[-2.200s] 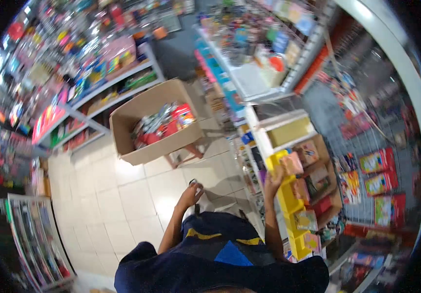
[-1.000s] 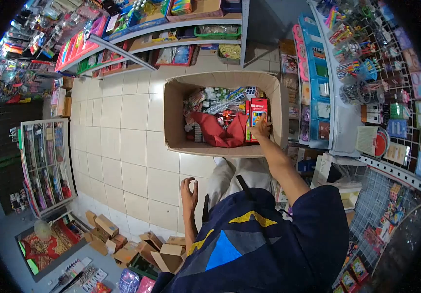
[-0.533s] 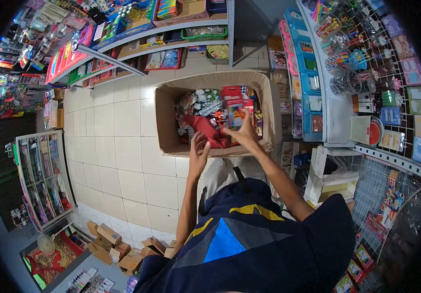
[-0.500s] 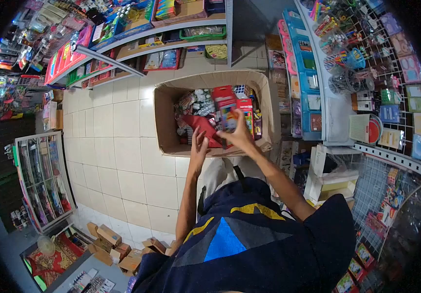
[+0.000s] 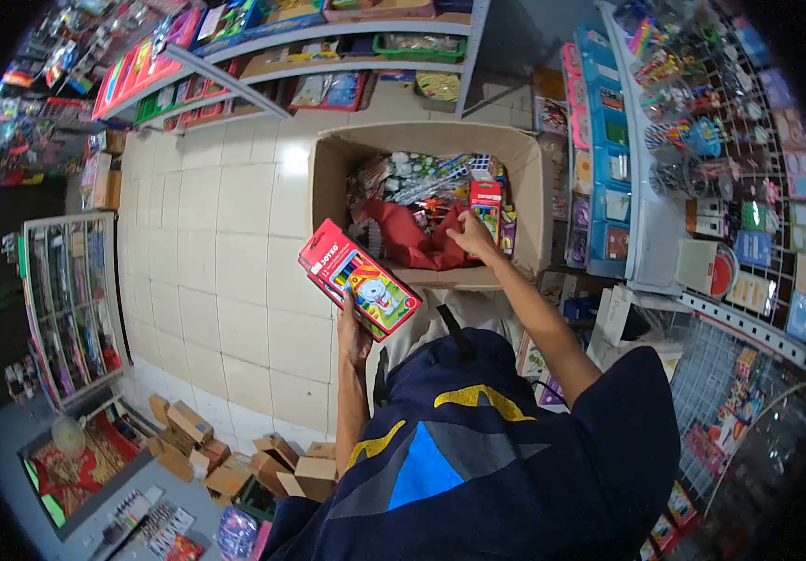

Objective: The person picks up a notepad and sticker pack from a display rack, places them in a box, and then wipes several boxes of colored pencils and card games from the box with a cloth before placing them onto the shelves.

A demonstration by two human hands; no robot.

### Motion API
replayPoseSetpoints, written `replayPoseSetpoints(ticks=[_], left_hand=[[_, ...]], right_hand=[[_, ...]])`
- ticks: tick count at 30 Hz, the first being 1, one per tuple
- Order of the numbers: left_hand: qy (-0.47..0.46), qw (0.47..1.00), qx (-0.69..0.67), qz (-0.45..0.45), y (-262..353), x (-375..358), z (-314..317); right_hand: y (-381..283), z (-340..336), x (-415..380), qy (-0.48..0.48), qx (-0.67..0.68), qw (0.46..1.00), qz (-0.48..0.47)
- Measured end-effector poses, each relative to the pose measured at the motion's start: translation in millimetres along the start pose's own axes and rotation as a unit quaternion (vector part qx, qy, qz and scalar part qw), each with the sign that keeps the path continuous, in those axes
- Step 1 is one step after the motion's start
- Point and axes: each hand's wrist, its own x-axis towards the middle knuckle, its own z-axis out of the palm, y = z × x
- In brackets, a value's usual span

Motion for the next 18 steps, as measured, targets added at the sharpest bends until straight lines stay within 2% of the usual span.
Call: replayPoseSetpoints(ticks=[2,3,6,7,10,11,14,15,16,17,18], left_hand=[[0.043,0.998,-0.035,0.018,2.2,-11.8,-1.0],[0.067,0.997,-0.039,0.025,1.2,-15.9,-3.5],[0.129,0.99,-0.039,0.043,1.2,-25.6,-3.9],[0.14,0.989,-0.028,0.05,-1.3,-27.8,-8.2],[0.168,0.984,-0.028,0.049,-2.6,-29.7,-10.3],[0.168,0.984,-0.034,0.053,-0.4,-29.5,-7.0],[0.158,0.984,-0.053,0.07,12.2,-24.4,3.6],[0.158,0.983,-0.051,0.074,16.3,-22.3,5.6],[0.157,0.983,-0.05,0.077,21.3,-18.9,7.3],[0.156,0.984,-0.043,0.08,26.1,-15.3,9.6],[0.153,0.984,-0.035,0.083,31.3,-11.5,11.5]], right_hand=[[10.5,30.9,14.9,0.116,-0.084,0.986,-0.087],[10.8,34.9,19.2,0.057,-0.134,0.986,-0.084],[-39.7,21.8,17.6,-0.191,-0.16,0.966,0.06],[-29.2,41.2,21.4,-0.193,-0.182,0.964,0.014],[3.4,93.8,42.8,-0.366,-0.254,0.894,-0.04],[-9.2,85.2,28.5,-0.314,-0.233,0.92,0.003],[-40.1,52.9,-1.8,-0.198,-0.21,0.952,-0.106],[-35.4,49.1,-10.4,-0.056,-0.21,0.958,-0.186],[-30.3,35.9,-3.4,-0.092,-0.054,0.979,-0.175],[-29.6,23.8,3.4,-0.125,0.103,0.974,-0.16],[-53.5,-14.7,-10.4,-0.161,0.19,0.966,-0.065]])
